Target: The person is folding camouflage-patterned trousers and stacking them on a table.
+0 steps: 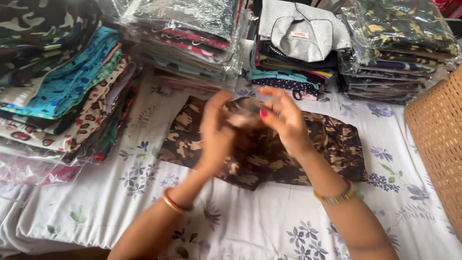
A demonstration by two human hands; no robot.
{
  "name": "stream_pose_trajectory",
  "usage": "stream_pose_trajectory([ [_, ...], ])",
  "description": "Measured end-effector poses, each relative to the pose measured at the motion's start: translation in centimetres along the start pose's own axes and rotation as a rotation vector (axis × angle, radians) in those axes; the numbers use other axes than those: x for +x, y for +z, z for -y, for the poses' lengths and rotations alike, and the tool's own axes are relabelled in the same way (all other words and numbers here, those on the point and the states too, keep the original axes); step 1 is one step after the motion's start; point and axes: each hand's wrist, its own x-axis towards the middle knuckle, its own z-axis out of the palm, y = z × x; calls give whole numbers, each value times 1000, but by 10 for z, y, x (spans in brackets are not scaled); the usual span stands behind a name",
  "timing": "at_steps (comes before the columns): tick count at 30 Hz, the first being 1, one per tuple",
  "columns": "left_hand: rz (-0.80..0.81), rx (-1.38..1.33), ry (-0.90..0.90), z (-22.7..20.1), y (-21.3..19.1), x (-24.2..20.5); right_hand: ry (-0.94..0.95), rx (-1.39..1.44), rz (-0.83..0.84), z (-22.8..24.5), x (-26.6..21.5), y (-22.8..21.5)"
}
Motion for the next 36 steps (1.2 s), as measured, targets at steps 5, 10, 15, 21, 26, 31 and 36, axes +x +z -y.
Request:
stream_pose_trajectory([
  [5,-289,-1020,-492,166,-152,70,132,-831,143,-43,71,21],
  [10,-588,-877,-626,189,-194,68,-251,-1404,346,-85,89,33],
  [15,-586,-766,-653,236,-213,72,-159,-1697,394,-73,81,6],
  [21,-256,-829,-790,211,-216,75,-533,-1388,113,24,-12,-62],
  [26,-216,-891,-522,213,-210,70,-291,-1499,21,29,-89,-120],
  [31,-141,-1027,-416,198,-200,73,-167,-1583,-129,9,-103,-139],
  [36,-291,-994,-424,130,-181,80,-244,-1365,-111,12,-67,-82],
])
